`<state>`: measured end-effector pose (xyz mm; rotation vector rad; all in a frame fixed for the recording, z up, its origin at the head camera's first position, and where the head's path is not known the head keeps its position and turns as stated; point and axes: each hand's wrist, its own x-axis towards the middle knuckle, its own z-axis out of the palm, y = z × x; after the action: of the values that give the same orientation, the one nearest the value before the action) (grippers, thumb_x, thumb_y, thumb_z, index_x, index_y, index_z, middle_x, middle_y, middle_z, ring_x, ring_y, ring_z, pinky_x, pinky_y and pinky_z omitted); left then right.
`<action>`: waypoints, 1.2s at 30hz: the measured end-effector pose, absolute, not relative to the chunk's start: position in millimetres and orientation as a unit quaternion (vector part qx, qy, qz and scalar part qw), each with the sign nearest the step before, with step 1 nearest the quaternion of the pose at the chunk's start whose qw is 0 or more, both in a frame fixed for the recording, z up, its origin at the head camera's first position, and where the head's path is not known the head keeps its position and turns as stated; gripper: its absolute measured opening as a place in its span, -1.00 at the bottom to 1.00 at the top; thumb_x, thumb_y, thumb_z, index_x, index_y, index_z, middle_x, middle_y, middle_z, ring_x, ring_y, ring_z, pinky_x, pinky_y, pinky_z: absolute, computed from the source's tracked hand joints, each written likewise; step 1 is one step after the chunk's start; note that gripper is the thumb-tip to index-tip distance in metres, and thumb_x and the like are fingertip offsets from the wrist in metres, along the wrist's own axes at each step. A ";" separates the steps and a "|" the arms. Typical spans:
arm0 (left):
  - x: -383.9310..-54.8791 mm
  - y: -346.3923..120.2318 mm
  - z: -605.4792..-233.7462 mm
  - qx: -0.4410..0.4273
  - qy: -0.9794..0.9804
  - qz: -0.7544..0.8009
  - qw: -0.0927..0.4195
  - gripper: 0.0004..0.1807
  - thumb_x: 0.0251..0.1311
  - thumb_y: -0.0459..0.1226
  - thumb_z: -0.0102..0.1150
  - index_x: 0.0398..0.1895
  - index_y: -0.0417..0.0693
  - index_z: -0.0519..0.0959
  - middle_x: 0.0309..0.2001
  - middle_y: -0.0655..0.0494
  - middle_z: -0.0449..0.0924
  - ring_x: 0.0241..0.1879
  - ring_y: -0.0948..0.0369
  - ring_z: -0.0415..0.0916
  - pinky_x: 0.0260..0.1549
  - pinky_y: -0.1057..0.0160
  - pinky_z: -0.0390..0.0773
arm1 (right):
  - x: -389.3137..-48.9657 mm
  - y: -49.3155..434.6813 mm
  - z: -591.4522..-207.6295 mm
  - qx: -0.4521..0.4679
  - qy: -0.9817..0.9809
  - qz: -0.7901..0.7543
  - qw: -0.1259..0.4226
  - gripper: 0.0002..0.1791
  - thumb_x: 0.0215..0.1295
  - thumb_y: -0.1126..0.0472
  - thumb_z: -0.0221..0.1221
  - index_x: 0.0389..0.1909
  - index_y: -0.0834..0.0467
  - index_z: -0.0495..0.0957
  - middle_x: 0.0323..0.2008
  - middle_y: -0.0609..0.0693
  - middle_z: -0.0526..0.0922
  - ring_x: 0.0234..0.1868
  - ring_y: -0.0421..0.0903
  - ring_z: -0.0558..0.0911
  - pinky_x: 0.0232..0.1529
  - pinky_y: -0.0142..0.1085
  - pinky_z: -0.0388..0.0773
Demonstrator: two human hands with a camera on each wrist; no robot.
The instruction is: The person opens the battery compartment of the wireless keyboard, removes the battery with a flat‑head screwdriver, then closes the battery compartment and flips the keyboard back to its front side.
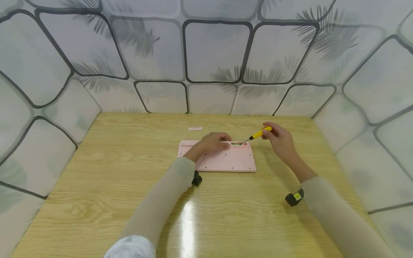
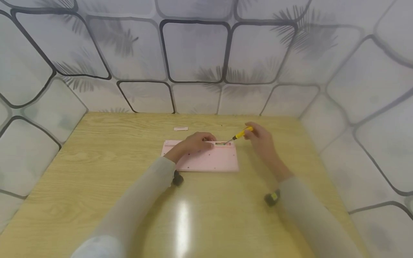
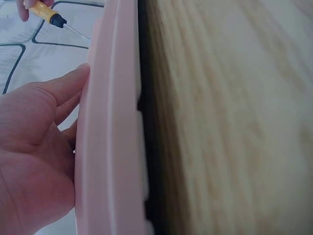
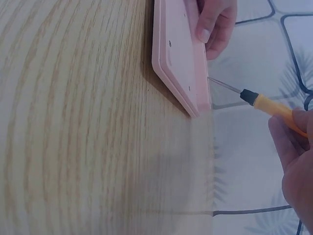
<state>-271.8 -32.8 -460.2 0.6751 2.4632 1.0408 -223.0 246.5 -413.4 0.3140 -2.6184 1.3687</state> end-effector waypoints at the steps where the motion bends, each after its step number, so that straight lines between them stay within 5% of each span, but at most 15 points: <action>1: -271.8 -32.8 -460.2 0.239 0.877 0.370 0.191 -0.66 0.45 -0.07 0.12 0.23 0.17 0.55 0.17 0.13 0.56 0.15 0.15 0.49 0.17 0.06 0.46 | -223.8 246.3 -413.5 0.110 -0.881 0.451 0.089 -0.60 0.52 0.19 0.10 0.27 0.25 0.51 -0.06 0.25 0.67 -0.24 -0.23 0.68 -0.21 -0.62 0.56; 8: -272.2 -32.7 -460.0 0.240 0.877 0.371 0.191 -0.66 0.45 -0.07 0.12 0.23 0.19 0.55 0.17 0.14 0.57 0.14 0.15 0.49 0.17 0.06 0.46 | -224.7 238.1 -405.7 0.167 -0.907 0.365 0.131 -0.62 0.48 0.25 0.15 0.24 0.30 0.54 -0.18 0.22 0.71 -0.26 0.05 0.72 -0.31 -0.62 0.51; 17: -272.0 -29.6 -458.5 0.243 0.880 0.362 0.190 -0.67 0.45 -0.08 0.12 0.22 0.18 0.55 0.15 0.12 0.58 0.14 0.14 0.50 0.19 0.03 0.44 | -223.8 216.2 -388.2 0.235 -0.926 0.242 0.168 -0.63 0.43 0.31 0.20 0.19 0.36 0.55 -0.28 0.21 0.68 -0.42 0.01 0.60 -0.39 -0.15 0.53; 30: -271.9 -29.6 -457.5 0.241 0.888 0.349 0.179 -0.65 0.44 -0.06 0.11 0.23 0.20 0.55 0.17 0.12 0.60 0.14 0.12 0.51 0.18 0.01 0.44 | -228.4 196.6 -377.4 0.192 -0.940 0.269 0.088 -0.60 0.52 0.24 0.10 0.29 0.30 0.48 -0.22 0.20 0.65 -0.31 0.05 0.62 -0.32 -0.14 0.53; 36: -271.0 -29.7 -458.6 0.240 0.888 0.348 0.179 -0.65 0.44 -0.08 0.13 0.24 0.18 0.54 0.19 0.10 0.59 0.19 0.10 0.50 0.23 -0.01 0.40 | -240.3 214.2 -386.8 0.133 -0.922 0.360 0.054 -0.57 0.54 0.24 0.08 0.33 0.30 0.44 -0.20 0.25 0.70 -0.24 0.11 0.72 -0.32 -0.39 0.60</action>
<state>-271.0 -29.7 -458.6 0.6785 2.5127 0.9842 -240.3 214.2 -386.8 0.4040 -2.8009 1.0935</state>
